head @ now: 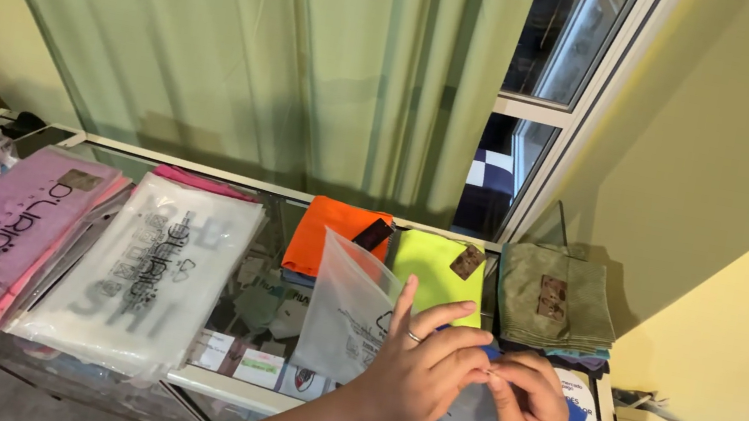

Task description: Folding various colored shirts and placing them into plastic shipping bags on a glass counter in a clothing store.

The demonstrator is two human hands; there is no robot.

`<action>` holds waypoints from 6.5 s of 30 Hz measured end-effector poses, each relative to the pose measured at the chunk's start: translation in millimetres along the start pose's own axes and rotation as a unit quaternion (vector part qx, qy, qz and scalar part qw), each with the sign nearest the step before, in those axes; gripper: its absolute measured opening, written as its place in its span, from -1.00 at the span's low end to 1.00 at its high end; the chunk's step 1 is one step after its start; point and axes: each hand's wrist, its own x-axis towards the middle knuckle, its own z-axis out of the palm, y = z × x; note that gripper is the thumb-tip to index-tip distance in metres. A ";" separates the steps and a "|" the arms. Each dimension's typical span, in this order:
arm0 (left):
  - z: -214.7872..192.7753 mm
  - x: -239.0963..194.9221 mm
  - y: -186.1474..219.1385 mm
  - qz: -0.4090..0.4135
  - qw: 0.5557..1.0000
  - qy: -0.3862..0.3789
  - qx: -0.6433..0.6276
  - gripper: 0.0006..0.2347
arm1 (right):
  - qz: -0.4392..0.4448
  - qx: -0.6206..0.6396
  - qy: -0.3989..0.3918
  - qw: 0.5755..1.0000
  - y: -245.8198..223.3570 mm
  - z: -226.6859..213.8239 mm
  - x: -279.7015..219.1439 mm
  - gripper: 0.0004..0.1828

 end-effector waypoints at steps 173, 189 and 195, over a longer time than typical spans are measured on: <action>-196.6 -323.1 -228.0 -0.594 0.701 -0.321 0.231 0.02 | 0.017 -0.236 -0.599 0.765 96.3 581.9 49.3 -0.06; -183.5 -374.4 -251.5 -0.495 0.751 -0.242 0.365 -0.24 | -0.159 -0.137 -0.487 0.848 27.2 361.6 -74.5 -0.03; -157.0 -282.1 -211.7 -0.395 0.871 -0.072 0.283 -0.51 | -0.066 -0.061 -0.420 0.903 51.2 227.7 -80.4 -0.36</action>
